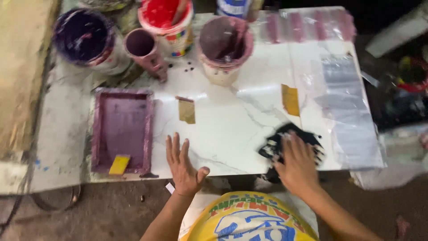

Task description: The person wipes a white surface with a black cloth, moving a pink cup and a paint tray aside to access the area. They then place a clear plastic sheet onto the cleaned surface and smooth it out with their hands.

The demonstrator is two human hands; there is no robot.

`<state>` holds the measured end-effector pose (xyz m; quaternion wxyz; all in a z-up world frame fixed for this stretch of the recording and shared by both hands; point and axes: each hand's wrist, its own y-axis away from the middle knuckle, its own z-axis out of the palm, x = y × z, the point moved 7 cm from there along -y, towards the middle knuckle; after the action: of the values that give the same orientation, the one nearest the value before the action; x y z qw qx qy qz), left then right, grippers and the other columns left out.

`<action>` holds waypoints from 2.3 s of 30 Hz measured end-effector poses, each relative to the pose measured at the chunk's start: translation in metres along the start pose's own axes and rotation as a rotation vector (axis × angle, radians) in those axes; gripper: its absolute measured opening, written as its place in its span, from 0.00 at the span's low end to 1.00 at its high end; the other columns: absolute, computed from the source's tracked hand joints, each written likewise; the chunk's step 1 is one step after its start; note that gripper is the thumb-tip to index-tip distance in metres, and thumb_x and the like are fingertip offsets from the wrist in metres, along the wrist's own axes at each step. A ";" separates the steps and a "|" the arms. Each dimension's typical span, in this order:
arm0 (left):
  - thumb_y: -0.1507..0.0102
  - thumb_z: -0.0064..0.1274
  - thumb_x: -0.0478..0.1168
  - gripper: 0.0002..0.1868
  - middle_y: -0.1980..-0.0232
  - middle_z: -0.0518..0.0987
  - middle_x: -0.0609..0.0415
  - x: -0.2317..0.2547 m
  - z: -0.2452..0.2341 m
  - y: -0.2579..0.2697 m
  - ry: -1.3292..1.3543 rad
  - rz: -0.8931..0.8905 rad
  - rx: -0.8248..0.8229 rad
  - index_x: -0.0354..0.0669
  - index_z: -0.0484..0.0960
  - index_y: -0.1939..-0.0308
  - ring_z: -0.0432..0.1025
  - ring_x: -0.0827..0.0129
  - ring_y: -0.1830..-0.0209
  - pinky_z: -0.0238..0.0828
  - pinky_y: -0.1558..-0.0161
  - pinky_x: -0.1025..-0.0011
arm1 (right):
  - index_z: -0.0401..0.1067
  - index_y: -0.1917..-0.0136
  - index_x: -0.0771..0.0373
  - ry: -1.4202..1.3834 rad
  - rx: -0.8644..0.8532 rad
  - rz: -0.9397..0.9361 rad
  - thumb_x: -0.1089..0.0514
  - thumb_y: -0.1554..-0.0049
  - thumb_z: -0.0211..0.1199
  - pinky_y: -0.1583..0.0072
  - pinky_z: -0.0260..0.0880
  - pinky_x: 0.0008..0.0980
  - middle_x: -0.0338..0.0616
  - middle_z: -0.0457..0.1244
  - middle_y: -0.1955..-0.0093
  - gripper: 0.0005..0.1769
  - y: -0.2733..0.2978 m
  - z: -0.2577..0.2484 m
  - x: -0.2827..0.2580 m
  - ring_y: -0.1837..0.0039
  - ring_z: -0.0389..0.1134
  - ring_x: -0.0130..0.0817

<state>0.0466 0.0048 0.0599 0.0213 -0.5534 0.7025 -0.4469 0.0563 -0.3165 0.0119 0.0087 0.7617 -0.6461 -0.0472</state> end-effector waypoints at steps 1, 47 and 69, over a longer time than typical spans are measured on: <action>0.30 0.18 0.75 0.44 0.15 0.46 0.47 0.001 0.003 -0.003 0.021 0.018 -0.017 0.55 0.46 0.17 0.40 0.45 0.13 0.41 0.17 0.39 | 0.50 0.20 0.63 -0.003 -0.001 0.033 0.36 0.37 0.41 0.23 0.43 0.61 0.58 0.42 0.15 0.41 -0.013 -0.011 -0.016 0.17 0.43 0.56; 0.32 0.38 0.66 0.43 0.29 0.67 0.33 0.052 0.045 0.009 0.901 -0.904 -0.552 0.42 0.54 0.21 0.67 0.49 0.30 0.67 0.33 0.56 | 0.69 0.46 0.62 -1.353 0.237 0.372 0.55 0.37 0.58 0.44 0.65 0.42 0.53 0.65 0.51 0.10 -0.076 -0.027 -0.108 0.49 0.64 0.40; 0.28 0.32 0.64 0.35 0.26 0.66 0.35 -0.003 -0.002 -0.003 0.011 -0.118 -0.046 0.38 0.67 0.32 0.61 0.35 0.25 0.65 0.36 0.44 | 0.50 0.19 0.61 -0.024 -0.072 -0.550 0.22 0.40 0.36 0.25 0.44 0.59 0.51 0.45 0.16 0.51 -0.217 0.000 -0.206 0.16 0.40 0.49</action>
<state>0.0495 0.0086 0.0613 -0.0219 -0.5916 0.6790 -0.4342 0.2368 -0.0775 0.0082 0.0152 0.9072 -0.4128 -0.0798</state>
